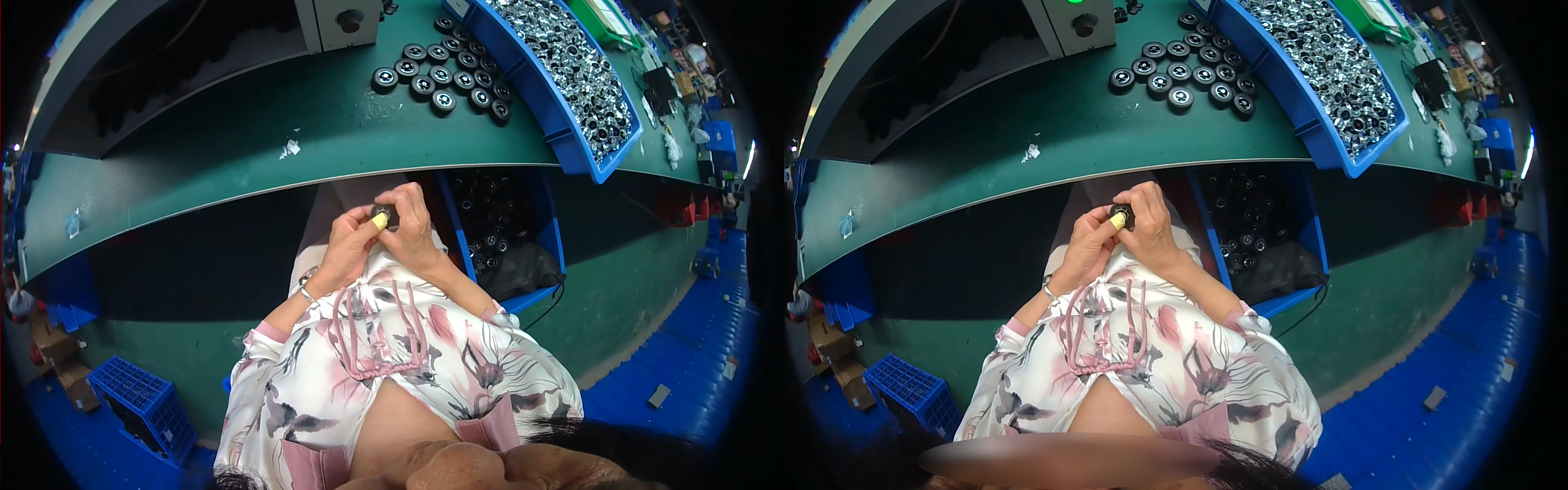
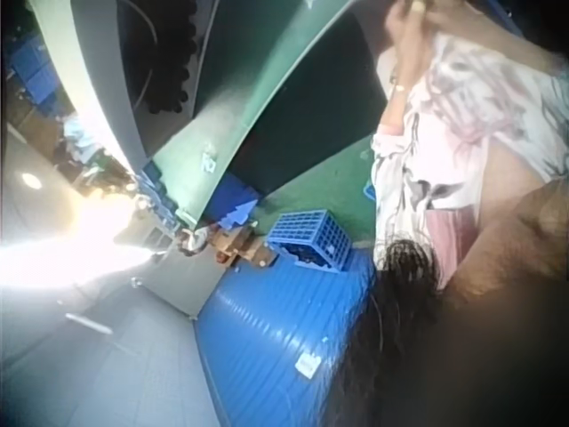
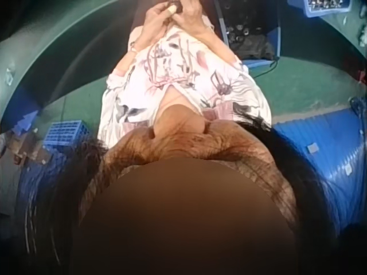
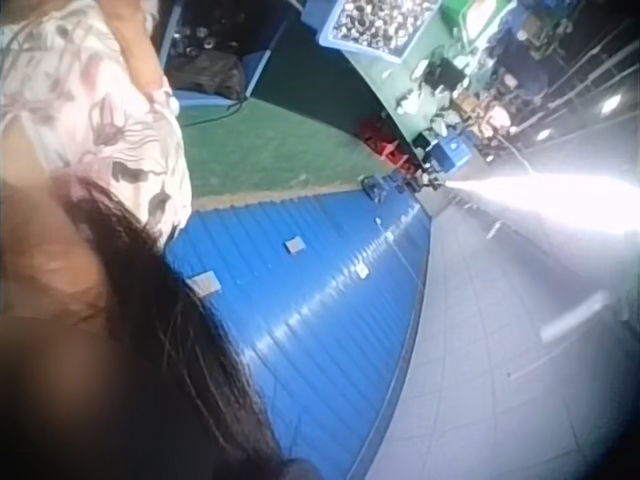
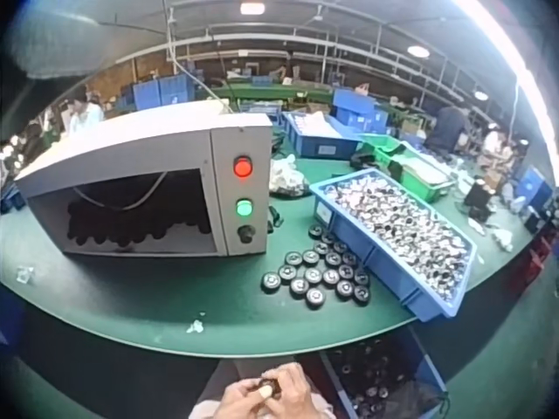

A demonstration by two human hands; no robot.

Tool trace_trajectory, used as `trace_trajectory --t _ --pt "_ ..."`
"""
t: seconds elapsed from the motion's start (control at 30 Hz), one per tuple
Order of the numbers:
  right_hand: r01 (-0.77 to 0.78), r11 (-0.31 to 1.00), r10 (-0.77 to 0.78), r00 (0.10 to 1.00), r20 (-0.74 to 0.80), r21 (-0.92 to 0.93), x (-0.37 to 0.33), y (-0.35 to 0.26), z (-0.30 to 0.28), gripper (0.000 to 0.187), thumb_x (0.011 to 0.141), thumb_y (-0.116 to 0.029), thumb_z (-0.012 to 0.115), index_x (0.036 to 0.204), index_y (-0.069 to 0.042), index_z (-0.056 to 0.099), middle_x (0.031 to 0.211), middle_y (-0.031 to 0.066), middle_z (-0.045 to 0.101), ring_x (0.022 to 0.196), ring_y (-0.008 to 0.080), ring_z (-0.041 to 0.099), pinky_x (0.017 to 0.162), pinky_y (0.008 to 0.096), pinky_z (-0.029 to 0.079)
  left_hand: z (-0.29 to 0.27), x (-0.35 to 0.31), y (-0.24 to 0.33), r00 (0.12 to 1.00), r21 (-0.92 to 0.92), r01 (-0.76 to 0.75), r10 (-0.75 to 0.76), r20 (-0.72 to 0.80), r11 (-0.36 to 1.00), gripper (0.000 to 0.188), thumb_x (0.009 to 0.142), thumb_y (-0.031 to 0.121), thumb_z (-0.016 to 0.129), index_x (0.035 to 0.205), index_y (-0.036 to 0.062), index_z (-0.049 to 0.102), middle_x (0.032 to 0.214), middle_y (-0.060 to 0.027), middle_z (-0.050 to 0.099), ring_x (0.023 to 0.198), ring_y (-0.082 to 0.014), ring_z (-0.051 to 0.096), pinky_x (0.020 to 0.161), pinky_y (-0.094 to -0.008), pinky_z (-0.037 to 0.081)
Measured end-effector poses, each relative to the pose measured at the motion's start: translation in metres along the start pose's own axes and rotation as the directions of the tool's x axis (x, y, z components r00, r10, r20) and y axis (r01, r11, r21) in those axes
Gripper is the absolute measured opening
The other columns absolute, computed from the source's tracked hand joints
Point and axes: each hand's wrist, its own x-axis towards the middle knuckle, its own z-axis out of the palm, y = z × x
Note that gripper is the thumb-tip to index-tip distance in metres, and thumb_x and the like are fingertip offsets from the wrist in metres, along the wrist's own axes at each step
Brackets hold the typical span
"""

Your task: Assembling small plastic wheel components by hand at a factory workbench.

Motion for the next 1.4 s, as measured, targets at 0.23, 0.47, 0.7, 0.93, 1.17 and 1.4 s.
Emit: trace_trajectory --t 0.23,0.47,0.7,0.93,1.17,1.4 --pt "-0.207 0.961 0.172 0.966 0.192 0.182 0.001 -0.006 -0.013 0.046 0.064 0.003 0.067 0.11 -0.005 0.068 0.099 0.0126 0.056 0.088 0.0284 0.057 0.073 0.036 0.049 0.006 -0.003 0.002 0.994 0.025 -0.099 0.097 0.055 0.995 0.02 0.094 0.004 0.062 0.113 -0.0035 0.06 0.097 -0.0044 0.063 0.085 -0.009 0.063 0.085 -0.0253 0.054" --pt "0.051 0.992 -0.057 0.997 0.05 0.113 -0.002 0.002 -0.002 0.045 0.059 0.009 0.063 0.101 -0.002 0.069 0.098 0.01 0.061 0.087 0.0275 0.057 0.069 0.0349 0.049 -0.006 0.002 -0.009 0.991 0.061 -0.134 0.131 0.04 0.989 0.017 0.094 0.004 0.063 0.108 -0.0048 0.061 0.095 -0.0053 0.066 0.085 -0.01 0.065 0.08 -0.0251 0.058" --pt "0.12 0.991 -0.123 0.992 0.038 0.061 -0.007 0.008 -0.001 0.041 0.057 0.01 0.064 0.097 0.0 0.069 0.097 0.0105 0.061 0.085 0.0289 0.056 0.068 0.0362 0.049 -0.006 0.005 -0.007 0.998 0.103 -0.067 0.066 0.013 0.992 0.018 0.094 0.005 0.063 0.107 -0.0065 0.063 0.097 -0.0078 0.067 0.085 -0.0123 0.067 0.079 -0.0253 0.058" --pt "-0.43 0.763 0.317 0.9 0.301 0.483 -0.003 -0.002 -0.019 0.03 0.083 0.002 0.064 0.113 0.001 0.063 0.104 0.0096 0.061 0.098 0.0197 0.059 0.082 0.0295 0.049 -0.011 0.005 -0.003 0.993 0.117 -0.112 0.113 -0.01 0.987 0.022 0.094 0.005 0.064 0.111 -0.007 0.062 0.098 -0.0115 0.069 0.086 -0.0182 0.07 0.079 -0.028 0.059" --pt "-0.648 0.506 0.495 0.759 0.423 0.57 -0.015 0.014 -0.02 0.013 0.093 -0.006 0.064 0.103 0.001 0.064 0.097 0.0044 0.064 0.086 0.0094 0.062 0.078 0.0231 0.049 -0.011 0.0 -0.001 0.972 0.296 -0.236 0.23 0.054 0.926 0.02 0.092 0.002 0.065 0.11 -0.0071 0.062 0.098 -0.0122 0.069 0.084 -0.0166 0.07 0.078 -0.0275 0.059" --pt "-0.441 0.821 0.395 0.897 0.197 0.364 -0.022 0.01 -0.01 0.01 0.09 -0.005 0.066 0.096 0.003 0.067 0.095 0.0071 0.066 0.078 0.0093 0.062 0.071 0.0223 0.049 -0.024 0.004 -0.005 0.979 0.315 -0.2 0.2 0.035 0.928 0.019 0.092 0.002 0.065 0.108 -0.0081 0.062 0.097 -0.0113 0.07 0.08 -0.0144 0.07 0.073 -0.0241 0.058"
